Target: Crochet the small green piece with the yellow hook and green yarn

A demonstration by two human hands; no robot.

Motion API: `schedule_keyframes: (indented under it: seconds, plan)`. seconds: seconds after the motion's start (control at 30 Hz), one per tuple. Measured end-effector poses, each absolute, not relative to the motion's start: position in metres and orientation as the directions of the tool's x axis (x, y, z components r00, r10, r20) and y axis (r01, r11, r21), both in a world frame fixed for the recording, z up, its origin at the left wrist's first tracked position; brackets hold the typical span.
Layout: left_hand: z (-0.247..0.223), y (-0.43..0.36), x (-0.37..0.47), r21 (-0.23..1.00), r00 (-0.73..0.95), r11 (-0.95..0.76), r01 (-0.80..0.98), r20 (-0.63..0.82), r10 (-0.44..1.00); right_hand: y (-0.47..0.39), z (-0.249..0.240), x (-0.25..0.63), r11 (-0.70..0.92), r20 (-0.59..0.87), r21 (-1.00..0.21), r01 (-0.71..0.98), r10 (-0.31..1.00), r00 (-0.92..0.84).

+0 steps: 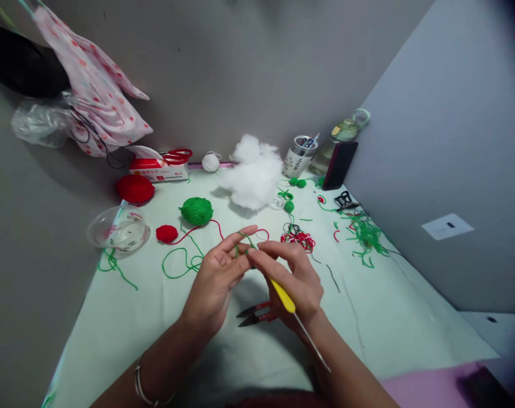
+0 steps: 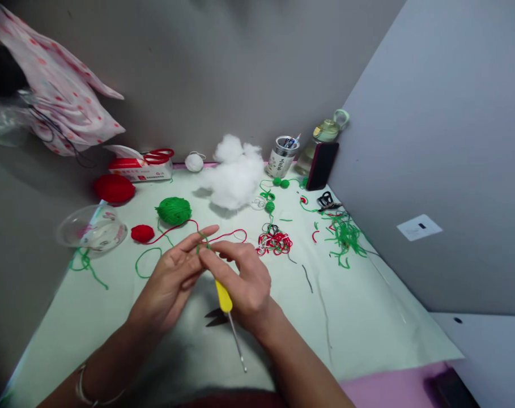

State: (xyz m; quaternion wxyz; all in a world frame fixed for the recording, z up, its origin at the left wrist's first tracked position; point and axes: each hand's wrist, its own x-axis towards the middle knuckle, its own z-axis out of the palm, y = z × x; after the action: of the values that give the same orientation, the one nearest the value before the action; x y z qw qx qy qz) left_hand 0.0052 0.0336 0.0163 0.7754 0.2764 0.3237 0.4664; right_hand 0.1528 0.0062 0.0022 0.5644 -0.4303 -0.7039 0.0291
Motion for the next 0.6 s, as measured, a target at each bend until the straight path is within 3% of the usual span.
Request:
schedule_keyframes:
  seconds: [0.1,0.2,0.27,0.37,0.6]
  plan:
    - [0.019,0.037,0.002,0.607,0.483,0.555,-0.569,-0.299,0.823,0.009,0.005,0.158,0.605,0.7,-0.687,0.402,0.699,0.144]
    - [0.02,0.039,0.0,0.64,0.452,0.508,-0.577,-0.268,0.851,0.014,0.01,0.161,0.509,0.512,-0.857,0.083,0.821,0.252]
    - [0.019,0.038,0.001,0.727,0.407,0.427,-0.537,-0.221,0.887,0.016,0.012,0.159,0.471,0.463,-0.882,0.015,0.861,0.209]
    - [0.017,0.035,0.002,0.821,0.401,0.348,-0.453,-0.161,0.902,0.016,0.011,0.156,0.45,0.457,-0.89,0.077,0.872,0.178]
    - [0.016,0.038,-0.005,0.885,0.373,0.281,-0.371,-0.135,0.918,0.017,0.004,0.16,0.355,0.314,-0.923,-0.149,0.919,0.24]
